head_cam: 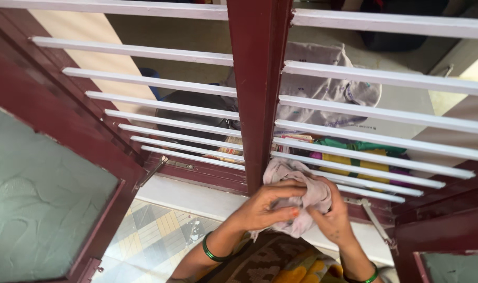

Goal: The person wipes the horizontal bars and frame of a window-mounted metal grill gate using a cloth, reaching various sections across the structure.

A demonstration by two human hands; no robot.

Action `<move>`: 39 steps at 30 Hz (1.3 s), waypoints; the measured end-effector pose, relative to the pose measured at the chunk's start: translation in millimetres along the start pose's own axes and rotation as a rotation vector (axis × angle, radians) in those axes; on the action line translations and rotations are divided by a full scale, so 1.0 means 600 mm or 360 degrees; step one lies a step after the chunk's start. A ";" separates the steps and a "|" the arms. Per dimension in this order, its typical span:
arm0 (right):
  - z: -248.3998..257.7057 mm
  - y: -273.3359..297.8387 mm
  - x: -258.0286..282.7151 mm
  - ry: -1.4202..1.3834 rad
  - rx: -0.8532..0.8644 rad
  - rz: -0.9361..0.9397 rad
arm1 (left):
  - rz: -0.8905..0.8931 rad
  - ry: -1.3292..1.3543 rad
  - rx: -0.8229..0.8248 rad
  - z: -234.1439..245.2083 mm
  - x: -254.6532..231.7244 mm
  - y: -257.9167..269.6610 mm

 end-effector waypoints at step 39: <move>-0.056 -0.238 0.226 0.1923 -0.0273 0.0826 | -0.0376 -0.2445 -0.1212 0.333 -0.116 -0.086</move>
Point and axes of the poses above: each hand's wrist, its own y-axis away from the middle knuckle, its own z-axis out of the back of the hand, x = y × z, the point moved 1 cm from there along -y, towards the middle knuckle, and after that the axes turned 6 degrees about y, right-handed, at the moved point
